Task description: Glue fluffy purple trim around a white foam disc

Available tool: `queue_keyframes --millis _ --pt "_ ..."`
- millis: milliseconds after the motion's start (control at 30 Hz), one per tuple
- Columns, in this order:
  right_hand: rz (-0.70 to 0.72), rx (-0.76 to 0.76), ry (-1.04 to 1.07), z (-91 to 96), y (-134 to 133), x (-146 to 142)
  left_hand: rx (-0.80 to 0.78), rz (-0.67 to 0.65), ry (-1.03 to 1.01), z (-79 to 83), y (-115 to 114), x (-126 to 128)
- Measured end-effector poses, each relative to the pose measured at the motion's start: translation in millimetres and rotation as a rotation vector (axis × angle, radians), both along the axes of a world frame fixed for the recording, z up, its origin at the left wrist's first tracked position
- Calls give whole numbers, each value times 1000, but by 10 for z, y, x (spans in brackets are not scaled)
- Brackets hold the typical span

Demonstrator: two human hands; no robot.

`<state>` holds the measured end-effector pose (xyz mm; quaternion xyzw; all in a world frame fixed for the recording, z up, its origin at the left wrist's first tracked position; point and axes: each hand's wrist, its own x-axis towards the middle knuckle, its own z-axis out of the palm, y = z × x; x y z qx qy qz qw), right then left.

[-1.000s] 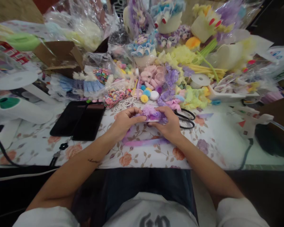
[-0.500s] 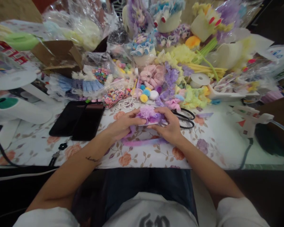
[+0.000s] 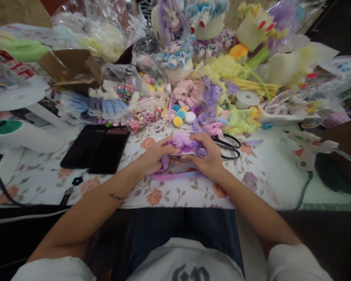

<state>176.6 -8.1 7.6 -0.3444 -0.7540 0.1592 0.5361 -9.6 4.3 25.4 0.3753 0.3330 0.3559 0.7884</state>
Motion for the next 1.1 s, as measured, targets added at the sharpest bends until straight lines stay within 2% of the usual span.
queue_keyframes --millis 200,400,633,900,1100 --pt "-51 -40 -69 -47 20 5 0 67 -7 -18 8 24" --pt "-47 -35 -95 -61 34 7 7 48 -1 -72 27 20" --pt "-82 -78 -135 -77 43 5 16 76 12 -63 15 27" --pt "-32 -39 -97 -67 46 4 23 68 17 -56 16 17" --pt "-12 -41 -88 7 68 4 -15 135 24 12 -7 50"
